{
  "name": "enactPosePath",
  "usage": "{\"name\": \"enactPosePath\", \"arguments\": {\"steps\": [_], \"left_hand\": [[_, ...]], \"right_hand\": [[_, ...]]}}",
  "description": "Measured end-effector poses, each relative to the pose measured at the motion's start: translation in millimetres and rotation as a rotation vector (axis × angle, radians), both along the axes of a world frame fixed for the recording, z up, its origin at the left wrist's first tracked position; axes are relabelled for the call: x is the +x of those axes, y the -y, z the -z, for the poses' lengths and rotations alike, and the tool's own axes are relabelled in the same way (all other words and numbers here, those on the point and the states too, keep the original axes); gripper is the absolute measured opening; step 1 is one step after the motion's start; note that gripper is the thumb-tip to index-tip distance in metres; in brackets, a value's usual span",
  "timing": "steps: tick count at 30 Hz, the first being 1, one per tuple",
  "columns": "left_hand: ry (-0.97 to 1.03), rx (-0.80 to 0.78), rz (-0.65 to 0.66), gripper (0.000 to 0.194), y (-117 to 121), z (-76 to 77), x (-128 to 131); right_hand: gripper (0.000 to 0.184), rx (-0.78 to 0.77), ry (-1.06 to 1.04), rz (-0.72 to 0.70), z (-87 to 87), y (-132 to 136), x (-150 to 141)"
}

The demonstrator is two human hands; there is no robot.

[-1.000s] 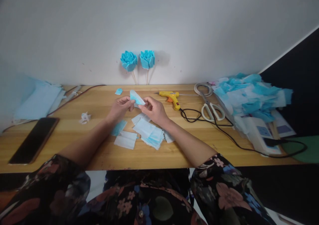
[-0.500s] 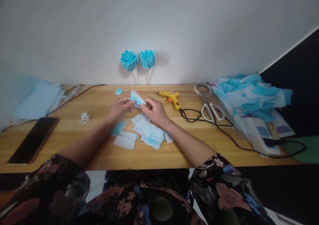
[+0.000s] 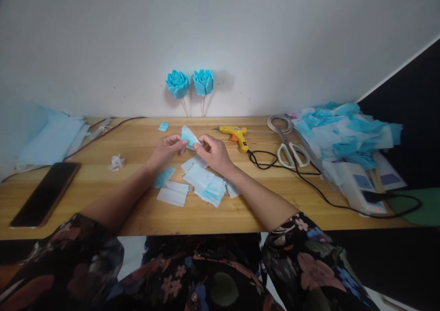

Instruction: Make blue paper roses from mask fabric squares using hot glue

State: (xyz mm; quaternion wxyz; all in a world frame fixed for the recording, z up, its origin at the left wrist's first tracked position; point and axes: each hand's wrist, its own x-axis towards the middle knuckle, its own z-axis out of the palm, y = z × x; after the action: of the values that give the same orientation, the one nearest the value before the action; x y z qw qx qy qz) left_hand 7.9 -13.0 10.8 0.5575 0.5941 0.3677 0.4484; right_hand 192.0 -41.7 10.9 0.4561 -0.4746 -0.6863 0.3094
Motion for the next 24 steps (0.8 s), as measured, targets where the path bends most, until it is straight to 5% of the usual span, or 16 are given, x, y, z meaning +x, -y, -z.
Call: {"name": "enactPosePath", "arguments": {"steps": [24], "left_hand": [[-0.068, -0.040, 0.091, 0.046, 4.2, -1.9, 2.0]], "right_hand": [[0.024, 0.010, 0.003, -0.031, -8.8, 0.8, 1.8]]}}
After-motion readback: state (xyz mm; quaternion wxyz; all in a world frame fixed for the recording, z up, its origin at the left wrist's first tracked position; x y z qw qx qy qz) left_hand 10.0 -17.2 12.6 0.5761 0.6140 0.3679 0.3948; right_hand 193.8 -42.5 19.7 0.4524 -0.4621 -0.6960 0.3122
